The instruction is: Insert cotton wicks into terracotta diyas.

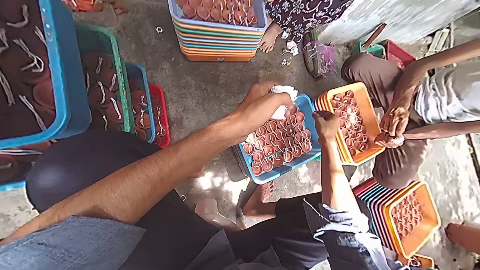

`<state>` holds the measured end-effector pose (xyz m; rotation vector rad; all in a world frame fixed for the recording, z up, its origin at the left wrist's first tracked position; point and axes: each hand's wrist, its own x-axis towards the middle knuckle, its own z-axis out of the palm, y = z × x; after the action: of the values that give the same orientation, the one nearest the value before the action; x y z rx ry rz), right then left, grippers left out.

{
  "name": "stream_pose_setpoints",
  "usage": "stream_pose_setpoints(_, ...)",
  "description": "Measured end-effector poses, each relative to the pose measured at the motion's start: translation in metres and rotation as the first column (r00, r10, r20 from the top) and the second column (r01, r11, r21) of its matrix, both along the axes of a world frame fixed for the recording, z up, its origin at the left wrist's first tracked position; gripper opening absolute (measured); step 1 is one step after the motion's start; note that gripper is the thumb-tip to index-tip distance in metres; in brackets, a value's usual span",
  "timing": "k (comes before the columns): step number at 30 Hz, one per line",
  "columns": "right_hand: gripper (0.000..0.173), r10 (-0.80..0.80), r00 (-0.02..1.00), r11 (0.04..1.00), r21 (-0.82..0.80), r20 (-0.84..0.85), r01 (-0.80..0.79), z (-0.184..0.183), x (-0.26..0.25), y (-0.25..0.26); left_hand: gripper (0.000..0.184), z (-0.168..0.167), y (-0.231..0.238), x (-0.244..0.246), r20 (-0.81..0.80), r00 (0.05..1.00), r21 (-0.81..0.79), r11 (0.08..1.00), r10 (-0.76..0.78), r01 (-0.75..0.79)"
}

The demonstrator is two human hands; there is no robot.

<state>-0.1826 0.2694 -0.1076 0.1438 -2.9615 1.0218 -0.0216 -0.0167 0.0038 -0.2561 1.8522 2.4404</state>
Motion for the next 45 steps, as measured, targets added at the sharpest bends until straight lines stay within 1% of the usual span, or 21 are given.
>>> stream_pose_setpoints(2,0.023,0.128,0.991,0.973,-0.196,0.031,-0.12,0.036,0.02,-0.009,0.03,0.002,0.002,0.001,-0.003,1.0,0.054,0.998,-0.016,0.016)
stream_pose_setpoints(3,0.017,0.211,0.977,0.934,-0.3,0.026,-0.194,0.052,0.03,-0.016,0.033,0.003,0.003,0.002,-0.008,1.0,0.074,0.997,-0.027,0.028)
stream_pose_setpoints(4,0.014,0.297,0.955,0.872,-0.413,0.015,-0.264,0.069,0.04,-0.026,0.035,0.003,0.004,0.004,-0.018,0.999,0.079,0.996,-0.037,0.038)
stream_pose_setpoints(6,0.013,0.416,0.909,0.72,-0.603,-0.021,-0.344,0.099,0.061,-0.043,0.035,0.003,0.005,0.009,-0.06,0.997,0.072,0.996,-0.054,0.058)
stream_pose_setpoints(7,0.014,0.456,0.889,0.651,-0.664,-0.046,-0.368,0.111,0.072,-0.049,0.036,0.003,0.006,0.009,-0.085,0.995,0.082,0.994,-0.059,0.066)
stream_pose_setpoints(9,0.016,0.496,0.864,0.569,-0.72,-0.086,-0.398,0.123,0.092,-0.06,0.036,0.006,0.008,0.011,-0.118,0.991,0.098,0.993,-0.06,0.072)
stream_pose_setpoints(12,0.021,0.523,0.85,0.531,-0.755,-0.065,-0.384,0.124,0.114,-0.073,0.036,0.007,0.008,0.014,-0.154,0.986,0.095,0.993,-0.058,0.074)
stream_pose_setpoints(14,0.02,0.508,0.86,0.509,-0.791,-0.042,-0.339,0.119,0.123,-0.079,0.037,0.006,0.007,0.017,-0.175,0.982,0.07,0.994,-0.073,0.086)
stream_pose_setpoints(16,0.019,0.461,0.884,0.483,-0.816,-0.071,-0.317,0.114,0.129,-0.085,0.036,0.004,0.007,0.017,-0.199,0.977,0.043,0.995,-0.083,0.093)
stream_pose_setpoints(19,0.018,0.397,0.907,0.454,-0.829,-0.141,-0.327,0.109,0.131,-0.089,0.037,0.002,0.009,0.016,-0.219,0.972,0.001,0.996,-0.086,0.088)
stream_pose_setpoints(24,0.02,0.343,0.921,0.457,-0.823,-0.186,-0.337,0.106,0.132,-0.092,0.037,0.0,0.011,0.016,-0.27,0.958,-0.004,0.995,-0.1,0.103)
stream_pose_setpoints(29,0.02,0.346,0.923,0.428,-0.847,-0.169,-0.315,0.105,0.135,-0.096,0.038,0.001,0.01,0.017,-0.257,0.96,0.001,0.994,-0.109,0.113)
stream_pose_setpoints(37,0.015,0.299,0.945,0.445,-0.858,-0.129,-0.258,0.102,0.138,-0.1,0.04,0.001,0.009,0.018,-0.244,0.961,0.05,0.988,-0.133,0.149)
stream_pose_setpoints(39,0.014,0.314,0.942,0.42,-0.872,-0.119,-0.25,0.102,0.137,-0.099,0.039,0.001,0.009,0.019,-0.227,0.966,0.056,0.988,-0.125,0.141)
stream_pose_setpoints(45,0.011,0.385,0.917,0.305,-0.923,-0.105,-0.233,0.1,0.133,-0.097,0.037,0.001,0.008,0.018,-0.192,0.976,0.079,0.99,-0.102,0.119)
